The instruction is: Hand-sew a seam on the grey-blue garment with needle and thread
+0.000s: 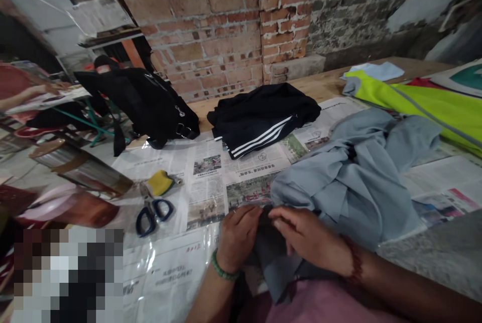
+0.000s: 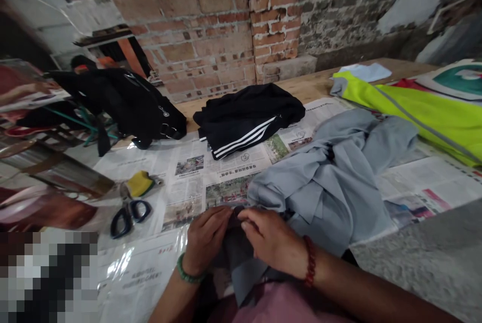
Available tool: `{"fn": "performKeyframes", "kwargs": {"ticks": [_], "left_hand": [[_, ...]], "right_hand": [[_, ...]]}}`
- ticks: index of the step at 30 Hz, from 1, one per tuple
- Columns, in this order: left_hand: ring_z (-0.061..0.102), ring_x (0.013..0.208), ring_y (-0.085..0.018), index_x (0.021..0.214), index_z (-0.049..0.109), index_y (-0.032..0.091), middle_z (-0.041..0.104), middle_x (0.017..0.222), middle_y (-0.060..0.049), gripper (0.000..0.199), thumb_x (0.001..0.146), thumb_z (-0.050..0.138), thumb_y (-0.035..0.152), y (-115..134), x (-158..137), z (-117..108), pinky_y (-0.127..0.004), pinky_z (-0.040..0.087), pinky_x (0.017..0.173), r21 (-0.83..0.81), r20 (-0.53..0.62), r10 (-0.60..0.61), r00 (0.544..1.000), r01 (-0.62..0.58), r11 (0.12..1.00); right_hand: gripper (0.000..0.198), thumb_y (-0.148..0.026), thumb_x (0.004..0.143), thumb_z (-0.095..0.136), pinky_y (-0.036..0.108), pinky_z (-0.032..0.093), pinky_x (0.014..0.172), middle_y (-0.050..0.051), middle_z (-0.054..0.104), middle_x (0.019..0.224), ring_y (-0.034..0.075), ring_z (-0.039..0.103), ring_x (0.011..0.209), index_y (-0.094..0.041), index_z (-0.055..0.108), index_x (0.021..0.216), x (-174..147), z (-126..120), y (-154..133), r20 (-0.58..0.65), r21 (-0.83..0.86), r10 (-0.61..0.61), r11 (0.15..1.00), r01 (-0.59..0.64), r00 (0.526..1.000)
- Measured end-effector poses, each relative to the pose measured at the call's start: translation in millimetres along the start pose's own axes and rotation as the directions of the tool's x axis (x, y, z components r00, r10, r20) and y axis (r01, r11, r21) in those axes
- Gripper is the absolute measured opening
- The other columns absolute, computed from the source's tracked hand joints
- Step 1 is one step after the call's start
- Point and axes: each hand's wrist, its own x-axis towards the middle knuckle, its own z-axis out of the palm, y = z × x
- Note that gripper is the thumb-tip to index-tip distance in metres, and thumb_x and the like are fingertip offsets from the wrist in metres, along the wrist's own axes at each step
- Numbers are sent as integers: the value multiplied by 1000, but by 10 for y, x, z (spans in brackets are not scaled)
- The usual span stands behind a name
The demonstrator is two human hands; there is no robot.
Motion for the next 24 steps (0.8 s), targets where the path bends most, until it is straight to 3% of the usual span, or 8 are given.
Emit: {"fn": "performKeyframes", "kwargs": {"ticks": [2, 5, 8, 10, 12, 15, 20, 24], "left_hand": [[64, 77, -14, 91, 61, 18, 69, 83, -5, 17, 85, 46, 13, 9, -1, -13, -25, 52, 68, 18, -32, -9, 999, 10, 1000], [65, 77, -14, 91, 61, 18, 70, 84, -4, 16, 84, 47, 12, 35, 13, -27, -25, 51, 69, 63, -62, 24, 998, -20, 998], [65, 75, -13, 91, 62, 18, 70, 83, -4, 18, 85, 46, 12, 61, 24, -26, -25, 51, 69, 102, -72, 57, 996, -50, 994], [65, 73, -13, 90, 62, 19, 71, 83, -4, 18, 85, 46, 12, 69, 23, -20, -26, 50, 69, 109, -67, 58, 996, -51, 993], [65, 73, -14, 90, 62, 18, 71, 83, -4, 17, 85, 47, 12, 68, 15, -15, -26, 50, 69, 108, -63, 65, 996, -58, 993], [65, 74, -14, 90, 62, 18, 71, 84, -4, 18, 85, 46, 12, 56, -2, -12, -26, 49, 68, 114, -57, 69, 996, -62, 991], [64, 73, -14, 90, 63, 18, 71, 84, -4, 20, 86, 44, 13, 48, -7, -17, -27, 49, 67, 132, -31, 51, 998, -47, 990], [65, 73, -14, 90, 63, 18, 70, 84, -4, 19, 86, 44, 14, 51, 7, -18, -27, 50, 67, 114, -30, 39, 999, -36, 993]], "right_hand": [[20, -22, 85, 41, 23, 45, 58, 0, 62, 69, 11, 60, 60, -21, 59, 94, -58, -160, -69, -83, -153, -142, 980, 128, 986], [18, -23, 84, 45, 29, 45, 77, 4, 65, 90, 16, 59, 85, -21, 60, 93, -31, -358, -101, -256, -296, -310, 927, 231, 916], [19, -25, 82, 48, 33, 41, 86, 5, 64, 97, 19, 57, 94, -20, 61, 94, 145, -458, -58, -385, -278, -307, 938, 209, 870], [19, -27, 81, 49, 31, 42, 85, 5, 65, 96, 18, 57, 93, -19, 64, 91, 297, -465, -33, -304, -147, -230, 970, 193, 925], [22, -30, 81, 48, 28, 43, 80, 4, 66, 92, 17, 58, 89, -18, 66, 86, 431, -431, -29, -110, 30, -147, 988, 151, 983], [30, -35, 83, 45, 25, 44, 72, 4, 66, 85, 16, 59, 83, -15, 67, 82, 543, -343, -35, 97, 190, -59, 981, 40, 994], [17, -30, 74, 58, 22, 41, 63, 0, 62, 73, 12, 54, 68, -15, 65, 77, 533, -304, 20, 151, 167, -54, 986, 29, 987], [10, -25, 70, 60, 21, 39, 57, -2, 57, 65, 9, 50, 59, -15, 61, 71, 436, -377, 54, 115, 234, 18, 971, -44, 993]]}}
